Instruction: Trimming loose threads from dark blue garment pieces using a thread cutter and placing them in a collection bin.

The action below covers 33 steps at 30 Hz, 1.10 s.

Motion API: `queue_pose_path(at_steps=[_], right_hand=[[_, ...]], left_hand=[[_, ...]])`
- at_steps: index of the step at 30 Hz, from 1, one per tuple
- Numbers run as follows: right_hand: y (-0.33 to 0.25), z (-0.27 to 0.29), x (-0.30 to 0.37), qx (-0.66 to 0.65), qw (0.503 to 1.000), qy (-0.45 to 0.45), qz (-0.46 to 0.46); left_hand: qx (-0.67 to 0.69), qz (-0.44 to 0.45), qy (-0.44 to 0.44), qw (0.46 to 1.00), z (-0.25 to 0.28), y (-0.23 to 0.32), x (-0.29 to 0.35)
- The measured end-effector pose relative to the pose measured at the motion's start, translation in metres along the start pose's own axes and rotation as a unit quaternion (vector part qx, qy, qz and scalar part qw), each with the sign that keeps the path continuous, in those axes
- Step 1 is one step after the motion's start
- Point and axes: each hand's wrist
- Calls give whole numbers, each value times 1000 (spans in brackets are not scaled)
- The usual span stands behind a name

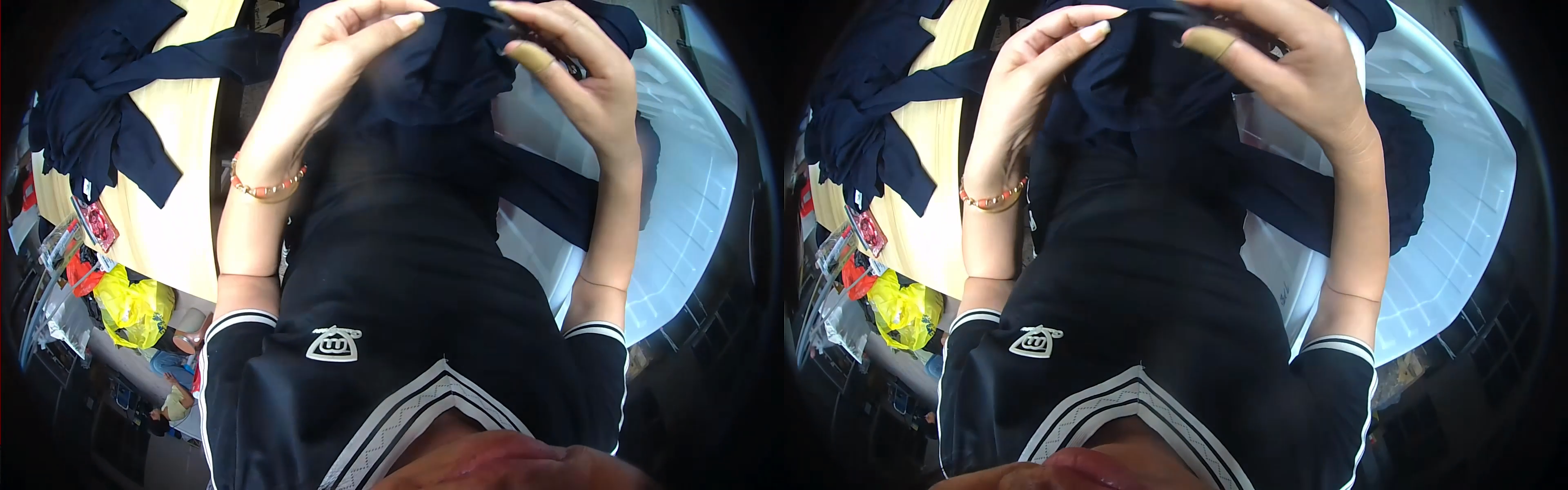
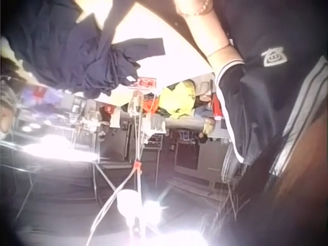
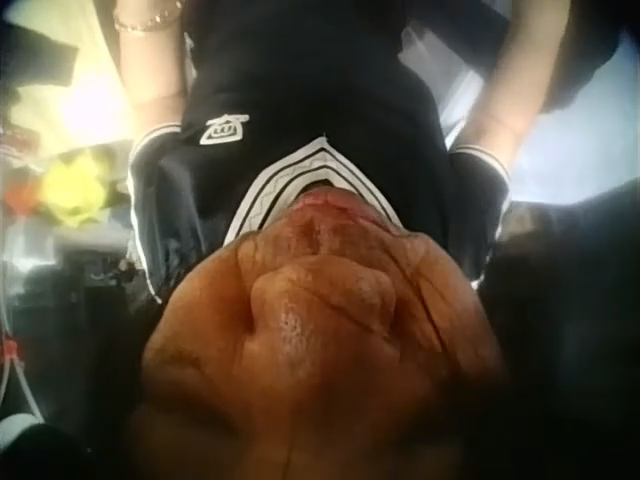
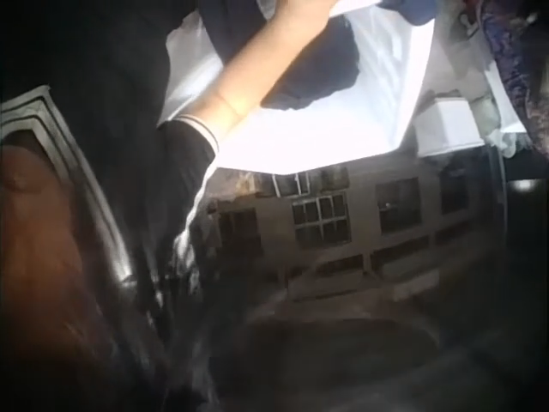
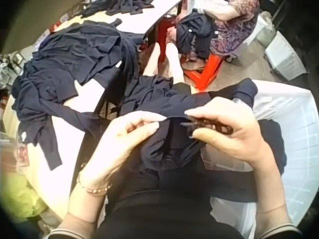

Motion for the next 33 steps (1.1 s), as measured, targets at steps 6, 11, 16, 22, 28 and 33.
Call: queue_pose_path(at_steps=[6, 11, 16, 22, 28, 33], right_hand=[[26, -20, 7, -14, 991, -52, 124], [28, -25, 8, 32, 993, -35, 106], [29, -28, 7, 37, 992, -13, 120], [-5, -18, -3, 73, 996, -32, 42], [-8, -20, -2, 48, 998, -40, 27], [-8, -21, -2, 47, 998, -44, 27]], left_hand=[[-42, -27, 24, 998, -5, 1, 9], [-33, -42, 20, 998, -11, 1, 12], [57, -422, -236, 873, 6, -41, -32], [23, -416, -228, 880, 7, -37, -30], [10, -410, -230, 882, 7, -38, -26], [-53, -225, -134, 964, 2, -26, -13]])
Point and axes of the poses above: each hand's wrist, its own x-axis away from the middle knuckle, its own z-axis out of the back of the hand, y = z × x, and after that the axes turned 3 degrees about -z, right-handed
